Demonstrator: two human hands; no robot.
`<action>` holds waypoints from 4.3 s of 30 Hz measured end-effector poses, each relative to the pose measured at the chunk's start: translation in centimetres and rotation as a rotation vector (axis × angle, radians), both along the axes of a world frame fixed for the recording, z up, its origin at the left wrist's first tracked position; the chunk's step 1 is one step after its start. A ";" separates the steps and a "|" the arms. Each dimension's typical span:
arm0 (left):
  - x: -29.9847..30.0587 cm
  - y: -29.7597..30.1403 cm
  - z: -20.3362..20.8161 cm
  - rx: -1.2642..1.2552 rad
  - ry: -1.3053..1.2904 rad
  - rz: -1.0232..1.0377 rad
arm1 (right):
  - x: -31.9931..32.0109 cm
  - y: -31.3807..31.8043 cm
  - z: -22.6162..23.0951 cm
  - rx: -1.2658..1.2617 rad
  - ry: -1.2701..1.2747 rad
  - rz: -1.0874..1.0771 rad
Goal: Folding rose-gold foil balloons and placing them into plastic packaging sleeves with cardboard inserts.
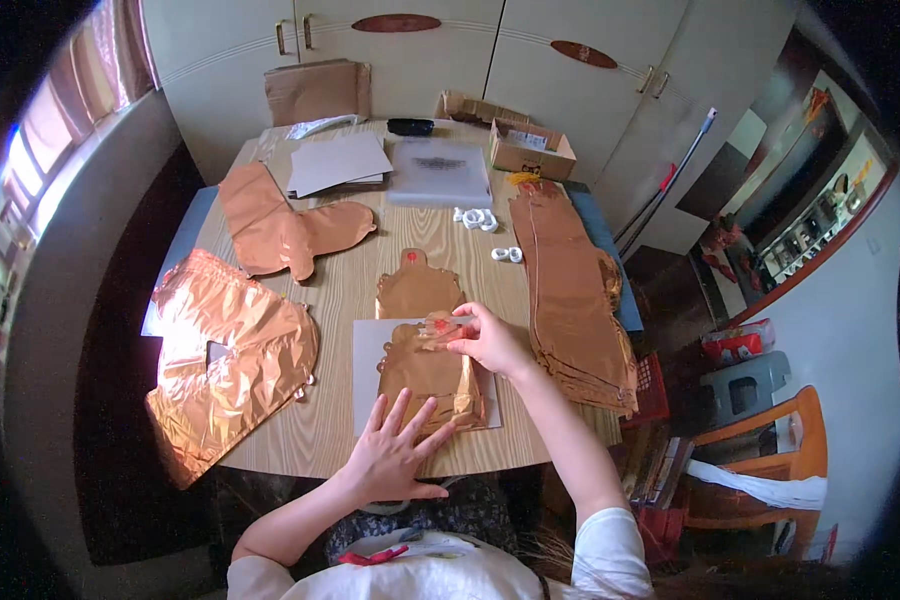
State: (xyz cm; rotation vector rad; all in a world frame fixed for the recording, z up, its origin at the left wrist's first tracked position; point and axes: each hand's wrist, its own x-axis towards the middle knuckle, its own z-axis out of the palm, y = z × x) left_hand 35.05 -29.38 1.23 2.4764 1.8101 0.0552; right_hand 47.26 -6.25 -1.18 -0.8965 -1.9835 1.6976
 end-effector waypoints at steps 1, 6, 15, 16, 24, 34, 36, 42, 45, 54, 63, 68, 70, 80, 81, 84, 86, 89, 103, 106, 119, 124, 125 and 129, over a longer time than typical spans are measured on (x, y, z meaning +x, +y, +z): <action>0.0 0.0 -0.1 -0.001 0.000 0.001 | -0.1 0.0 0.2 -0.043 -0.004 -0.004; 0.1 0.1 0.1 -0.005 0.007 -0.003 | 0.0 0.7 -0.3 0.001 -0.084 -0.055; 0.1 0.1 0.4 -0.026 -0.013 0.000 | 0.6 -2.8 1.0 1.094 -0.174 -0.173; 0.1 0.0 0.4 -0.032 -0.016 0.003 | 1.0 -3.4 1.1 0.990 -0.245 -0.037; 0.0 0.1 0.4 -0.017 -0.039 0.004 | 3.1 -6.6 0.1 1.019 -0.550 0.382; 0.0 0.0 0.5 -0.024 -0.044 0.006 | 3.2 -5.7 -0.2 1.143 -0.594 0.210; 0.0 0.0 0.5 -0.026 -0.045 0.009 | 3.3 -5.7 -0.1 1.155 -0.579 0.206; 0.8 -2.8 -0.1 -0.014 -0.069 -0.002 | 4.5 -8.5 0.4 1.115 -0.607 0.259; 0.9 -4.0 -0.4 0.000 -0.101 0.049 | 5.1 -9.9 0.5 1.100 -0.557 0.223; -2.6 -4.1 0.2 -0.026 -0.043 0.191 | 5.3 -10.3 0.4 1.124 -0.596 0.202; -4.1 -3.8 0.0 0.073 -0.391 0.366 | 5.3 -10.2 0.0 1.111 -0.572 0.194; -5.1 -3.2 0.5 0.090 -0.353 0.344 | 5.3 -10.2 0.2 1.118 -0.571 0.196; -5.1 -3.0 0.4 0.098 -0.329 0.332 | 5.4 -10.1 0.3 1.108 -0.580 0.196; -5.3 -2.3 0.0 0.104 -0.324 0.346 | 5.9 -8.9 -0.1 1.107 -0.501 0.177; -5.3 -2.3 0.0 0.105 -0.320 0.350 | 5.9 -8.9 -0.1 1.110 -0.498 0.174; -5.3 -2.2 -0.2 0.124 -0.329 0.355 | 5.9 -9.0 0.0 1.103 -0.489 0.165; -5.4 -2.3 -0.2 0.135 -0.330 0.360 | 5.8 -9.1 -0.1 1.107 -0.481 0.160; -5.3 -2.2 -0.3 0.140 -0.324 0.370 | 5.8 -9.0 -0.3 1.125 -0.475 0.150; 4.1 -3.6 -0.6 0.148 -0.222 -0.011 | 5.7 -9.2 -0.2 1.143 -0.488 0.149; 3.5 -3.4 -1.0 0.072 -0.137 -0.005 | 5.7 -9.2 -0.3 1.140 -0.475 0.155; 1.9 -3.5 0.1 -0.026 -0.044 0.053 | 6.7 -9.8 1.1 0.998 -0.463 0.221; 2.1 -3.5 0.2 -0.055 -0.012 0.069 | 7.6 -12.3 0.7 0.900 -0.528 0.231; 2.1 -3.4 0.4 -0.055 -0.004 0.071 | 7.7 -12.4 0.6 0.895 -0.526 0.220; 2.2 -3.5 0.3 -0.059 0.003 0.079 | 7.8 -12.5 0.9 0.886 -0.521 0.201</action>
